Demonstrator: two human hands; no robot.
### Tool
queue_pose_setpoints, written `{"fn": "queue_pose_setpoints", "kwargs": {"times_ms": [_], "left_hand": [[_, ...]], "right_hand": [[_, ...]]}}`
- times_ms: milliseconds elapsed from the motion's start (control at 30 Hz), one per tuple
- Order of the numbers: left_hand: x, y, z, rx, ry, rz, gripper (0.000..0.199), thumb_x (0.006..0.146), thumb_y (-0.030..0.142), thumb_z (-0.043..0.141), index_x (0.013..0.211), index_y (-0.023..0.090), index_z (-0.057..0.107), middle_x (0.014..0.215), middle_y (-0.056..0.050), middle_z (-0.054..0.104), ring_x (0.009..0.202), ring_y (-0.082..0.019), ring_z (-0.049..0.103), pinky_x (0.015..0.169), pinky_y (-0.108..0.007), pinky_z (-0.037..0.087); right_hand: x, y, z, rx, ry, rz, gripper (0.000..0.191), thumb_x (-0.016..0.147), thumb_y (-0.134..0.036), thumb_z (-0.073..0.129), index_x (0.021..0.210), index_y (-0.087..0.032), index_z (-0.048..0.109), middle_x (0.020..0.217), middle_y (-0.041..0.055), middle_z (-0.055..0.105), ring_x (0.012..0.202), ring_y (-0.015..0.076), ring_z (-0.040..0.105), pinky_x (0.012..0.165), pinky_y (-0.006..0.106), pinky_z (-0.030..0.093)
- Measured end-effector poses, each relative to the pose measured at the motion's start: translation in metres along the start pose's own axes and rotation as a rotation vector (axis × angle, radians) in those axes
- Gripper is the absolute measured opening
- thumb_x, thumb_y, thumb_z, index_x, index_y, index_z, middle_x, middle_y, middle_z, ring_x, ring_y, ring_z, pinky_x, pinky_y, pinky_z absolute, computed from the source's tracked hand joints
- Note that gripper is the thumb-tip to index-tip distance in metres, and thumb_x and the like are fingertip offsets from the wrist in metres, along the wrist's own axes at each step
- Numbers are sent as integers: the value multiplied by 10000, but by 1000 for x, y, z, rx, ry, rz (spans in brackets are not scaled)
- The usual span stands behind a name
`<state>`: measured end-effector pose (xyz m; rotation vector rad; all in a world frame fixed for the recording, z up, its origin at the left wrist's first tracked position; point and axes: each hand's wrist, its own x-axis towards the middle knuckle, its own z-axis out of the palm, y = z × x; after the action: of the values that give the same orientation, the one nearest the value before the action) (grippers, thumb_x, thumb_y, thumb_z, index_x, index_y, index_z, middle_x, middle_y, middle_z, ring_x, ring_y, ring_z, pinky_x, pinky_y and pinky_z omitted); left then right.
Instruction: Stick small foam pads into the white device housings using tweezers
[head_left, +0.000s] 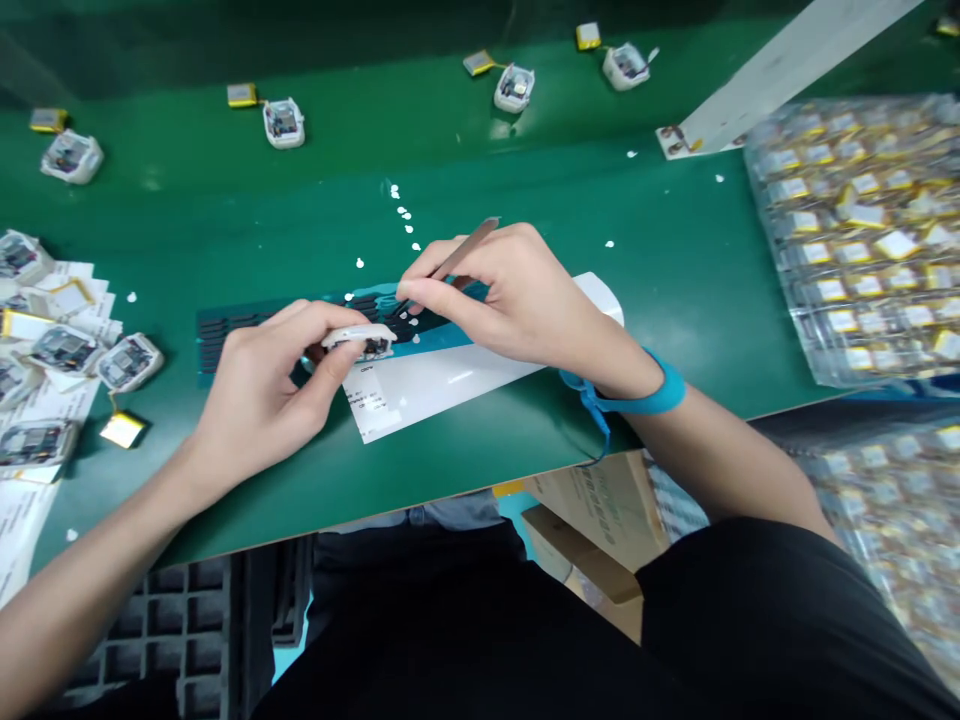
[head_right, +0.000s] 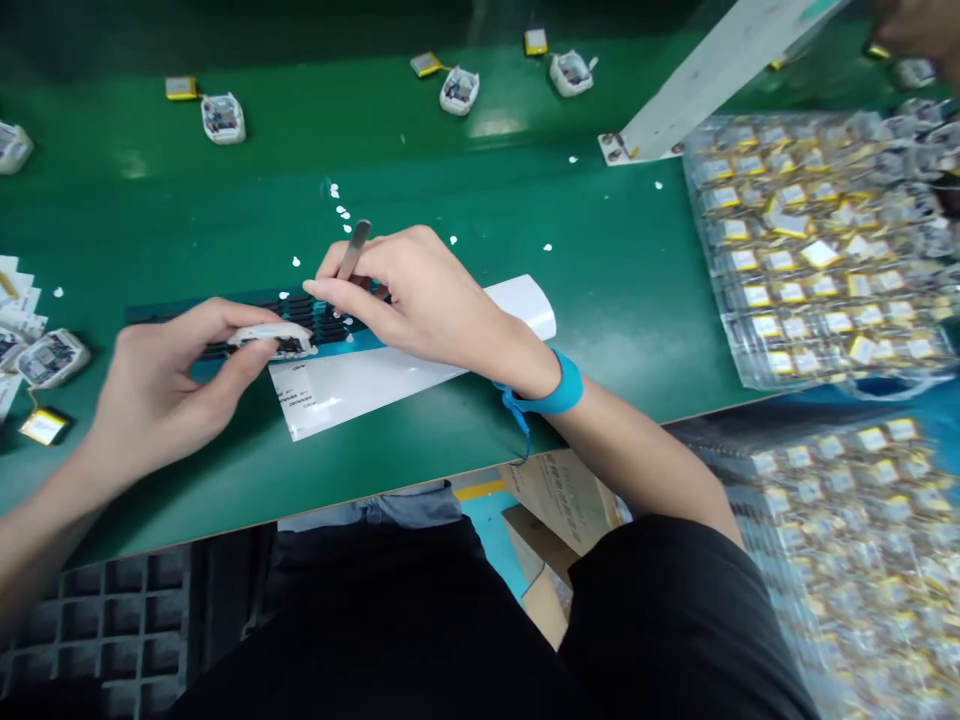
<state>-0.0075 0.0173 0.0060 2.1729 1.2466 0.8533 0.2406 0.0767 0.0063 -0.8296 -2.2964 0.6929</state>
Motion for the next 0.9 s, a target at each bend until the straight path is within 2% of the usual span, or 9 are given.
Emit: {"fn": "queue_pose_setpoints", "kwargs": {"times_ms": [133,200,300,400,567,633,800,867,900], "left_hand": [[0,-6,6,134,-122,153,251,1076,238,529,1177,166,746,1132,-90,803,1008,-257,710,795,-347,555],[0,-10,8,186,-142,211,241,1084,229,512,1178,162,723,1220,-105,791,1039,-278,696,837,-389,562],[1,-15,11,302,-163,310,238,1092,197,471,1156,149,696,1324,-120,764,1031,-297,672,825,-441,556],[1,-20,13,370,-166,364,225,1088,181,468,1154,137,679,1327,-123,763,1036,-310,651,787,-453,547],[1,-24,14,384,-153,390,207,1090,195,486,1156,156,678,1298,-109,774,1008,-299,643,751,-436,527],[3,-24,14,386,-166,403,215,1094,207,479,1151,157,680,1304,-111,771,993,-296,647,754,-440,526],[6,-19,12,375,-206,420,232,1079,173,478,1125,182,705,1343,-100,763,1016,-292,690,795,-446,546],[5,-12,7,258,-165,460,189,1034,166,553,1035,230,731,1292,-68,789,1012,-282,718,842,-454,555],[4,-8,3,152,-125,421,166,1006,169,601,1004,253,743,1248,-51,805,1015,-275,729,872,-455,560]], "right_hand": [[1,2,2,-7,-4,-41,454,1093,-301,577,656,-186,620,900,41,815,867,164,750,799,296,534],[1,2,0,-14,-16,-39,450,1094,-293,570,660,-188,628,913,41,822,900,174,761,809,306,540],[1,2,-5,-58,-50,-20,432,1097,-306,562,692,-188,659,969,43,831,904,183,764,795,320,545],[1,4,-9,-131,-96,-29,387,1103,-327,550,784,-193,721,1033,41,834,860,180,759,772,333,551],[-4,13,-5,-219,-153,-171,279,1111,-286,528,1015,-200,776,1079,30,832,959,190,782,842,329,592],[-5,12,-3,-260,-107,-186,275,1115,-280,519,1076,-196,779,1054,31,834,949,189,787,818,322,597],[-2,2,-8,-202,166,-124,271,1101,-327,567,1033,-214,804,1050,27,844,933,169,791,811,298,612],[0,-1,-10,-116,244,-143,249,1093,-338,582,1048,-235,804,1026,25,845,902,158,782,810,294,616],[1,-3,-10,-87,267,-156,232,1087,-340,592,1069,-244,802,1026,27,844,904,161,778,815,301,619]]}}
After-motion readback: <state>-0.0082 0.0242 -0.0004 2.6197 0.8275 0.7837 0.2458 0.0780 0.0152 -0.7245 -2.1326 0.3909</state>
